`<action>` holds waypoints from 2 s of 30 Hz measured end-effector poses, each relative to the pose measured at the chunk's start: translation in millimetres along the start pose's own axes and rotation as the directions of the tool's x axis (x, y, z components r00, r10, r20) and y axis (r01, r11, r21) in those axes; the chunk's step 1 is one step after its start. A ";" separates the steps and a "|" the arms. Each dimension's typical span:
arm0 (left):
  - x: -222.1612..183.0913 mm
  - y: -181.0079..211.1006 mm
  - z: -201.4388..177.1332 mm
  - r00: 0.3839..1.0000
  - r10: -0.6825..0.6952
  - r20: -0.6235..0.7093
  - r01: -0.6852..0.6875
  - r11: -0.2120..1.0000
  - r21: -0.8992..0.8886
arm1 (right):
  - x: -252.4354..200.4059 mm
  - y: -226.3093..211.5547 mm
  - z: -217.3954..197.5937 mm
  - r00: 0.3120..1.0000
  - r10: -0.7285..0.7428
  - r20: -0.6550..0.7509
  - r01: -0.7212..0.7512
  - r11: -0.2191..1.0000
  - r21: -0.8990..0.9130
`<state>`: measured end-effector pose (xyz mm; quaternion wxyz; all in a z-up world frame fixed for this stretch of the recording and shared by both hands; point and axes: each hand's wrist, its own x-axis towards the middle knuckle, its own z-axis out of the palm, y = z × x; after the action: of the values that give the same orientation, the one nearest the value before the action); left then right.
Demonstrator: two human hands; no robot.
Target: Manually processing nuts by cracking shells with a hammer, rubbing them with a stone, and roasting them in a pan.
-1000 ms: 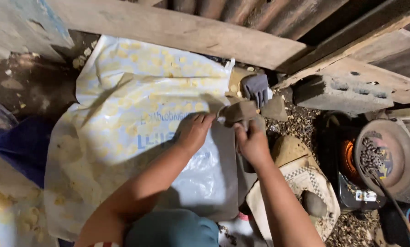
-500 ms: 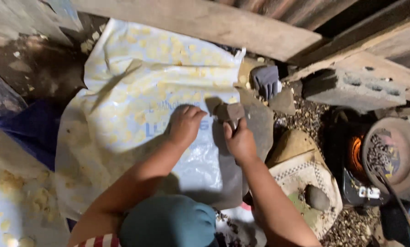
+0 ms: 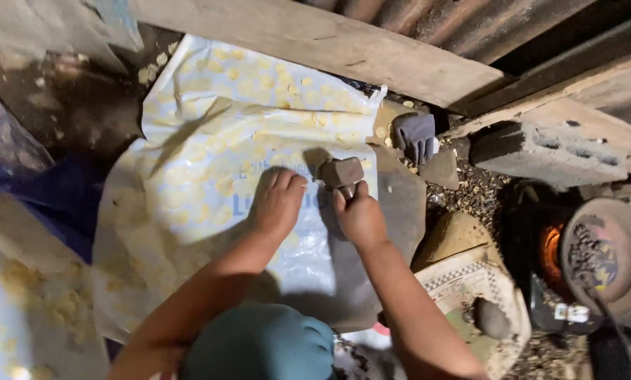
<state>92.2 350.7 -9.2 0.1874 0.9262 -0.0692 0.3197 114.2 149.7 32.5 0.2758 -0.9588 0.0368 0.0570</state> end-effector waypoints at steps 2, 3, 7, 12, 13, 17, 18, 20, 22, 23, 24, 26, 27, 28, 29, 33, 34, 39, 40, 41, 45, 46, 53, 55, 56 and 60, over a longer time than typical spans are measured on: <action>1.1 -11.2 -12.4 0.999 0.044 -0.025 -0.045 0.998 -0.040 | 9.9 -3.4 14.4 0.985 0.023 0.170 -0.001 0.991 -0.131; -3.2 -18.9 -3.8 0.998 0.043 -0.037 -0.044 0.999 -0.030 | 12.1 -5.7 15.8 0.987 0.009 0.161 0.014 0.990 -0.137; 1.3 -16.6 -4.1 0.998 0.069 -0.004 -0.069 0.996 -0.060 | -5.4 -34.1 -21.5 0.967 0.090 0.239 -0.099 0.995 0.029; -2.1 -15.0 36.8 0.972 -0.140 0.186 0.164 0.979 -0.117 | -31.4 -64.5 -72.3 0.997 -0.077 0.005 0.073 0.962 0.265; 4.3 -10.8 32.5 0.949 -0.203 0.242 0.239 0.962 -0.131 | -36.8 -69.0 -82.2 0.942 -0.274 -0.191 0.325 0.887 0.329; 10.0 -23.7 25.3 0.927 -0.201 0.316 0.267 0.947 -0.181 | -25.2 -84.1 -57.2 0.879 -0.320 -0.354 0.440 0.832 0.338; 14.1 -24.0 13.3 0.911 -0.281 0.302 0.328 0.937 -0.120 | -24.3 -80.1 -37.8 0.965 -0.242 -0.106 0.261 0.933 0.249; 0.1 -32.5 9.0 0.895 -0.345 0.284 0.375 0.925 -0.058 | -17.8 -63.8 -6.1 0.986 -0.108 0.124 0.094 0.989 0.117; -37.6 -53.0 23.2 0.941 -0.307 0.140 0.332 0.918 -0.218 | -2.6 -44.2 20.4 0.969 -0.037 0.243 0.069 0.990 -0.124; -31.6 -57.6 18.5 0.939 -0.319 0.128 0.340 0.916 -0.212 | 3.7 -47.4 23.3 0.967 -0.052 0.249 0.085 0.988 -0.127; -34.2 -53.4 14.5 0.954 -0.257 0.156 0.285 0.937 -0.200 | 0.5 -42.0 24.3 0.968 -0.038 0.246 0.072 0.989 -0.131; -39.4 -47.0 6.5 0.962 -0.201 0.183 0.235 0.954 -0.189 | -2.6 -43.5 15.3 0.968 -0.026 0.248 0.062 0.988 -0.139; -41.0 -44.4 1.5 0.960 -0.196 0.202 0.236 0.951 -0.200 | -2.5 -51.4 4.1 0.954 -0.037 0.297 0.062 0.995 -0.078; -31.1 -46.9 0.2 0.963 -0.174 0.205 0.217 0.953 -0.212 | 6.2 -62.8 -8.5 0.944 -0.059 0.326 0.065 0.998 -0.007; -21.0 -53.2 1.4 0.968 -0.164 0.190 0.203 0.956 -0.210 | 12.5 -74.1 -16.7 0.948 -0.070 0.311 0.074 0.997 0.000; -41.1 -53.7 16.7 0.995 -0.099 0.009 0.099 0.994 -0.035 | -5.0 -70.5 -16.0 0.966 -0.027 0.258 0.044 0.997 -0.062; -34.3 -62.4 26.6 0.998 -0.047 -0.046 0.049 0.998 0.038 | -0.8 -70.8 -10.7 0.976 -0.013 0.219 0.022 0.999 -0.040; -32.3 -17.9 7.7 0.988 -0.086 0.129 0.109 0.977 -0.185 | 2.4 -69.5 -22.5 0.976 -0.021 0.217 0.025 1.000 -0.014; -36.4 -5.5 5.5 0.938 -0.164 0.305 0.266 0.904 -0.334 | -8.0 -82.8 -40.6 0.980 0.001 0.198 -0.001 1.000 0.002; -32.0 -4.8 2.2 0.934 -0.168 0.316 0.276 0.899 -0.339 | -15.7 -82.0 -49.7 0.979 0.011 0.205 -0.010 1.000 -0.006; -29.6 -2.4 5.4 0.948 -0.178 0.264 0.265 0.900 -0.347 | -46.8 -77.3 -73.7 0.964 -0.234 -0.124 0.263 0.905 0.334; -32.5 -3.2 10.5 0.944 -0.194 0.266 0.273 0.912 -0.305 | -55.4 -76.1 -75.2 0.892 -0.355 -0.281 0.438 0.835 0.333; -16.0 -35.4 -60.5 0.887 -0.325 0.328 0.295 0.945 0.139 | -42.4 -35.2 23.3 0.972 -0.055 0.228 0.089 0.986 -0.144; -39.8 -52.3 -43.1 0.927 -0.326 0.188 0.329 0.944 0.016 | -40.9 -30.4 25.8 0.962 -0.054 0.268 0.100 0.982 -0.162; -41.4 -52.5 -42.9 0.928 -0.325 0.181 0.328 0.944 0.015 | -32.5 -36.0 17.8 0.963 -0.058 0.263 0.104 0.981 -0.163; -45.7 -52.2 -42.3 0.909 -0.339 0.244 0.320 0.941 0.113 | -32.9 -60.2 -11.0 0.953 -0.067 0.295 0.100 0.990 -0.100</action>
<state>45.2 415.6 -22.5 0.1954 0.9644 0.0754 0.1613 88.7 196.1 77.6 0.2251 -0.9548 -0.0481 0.1879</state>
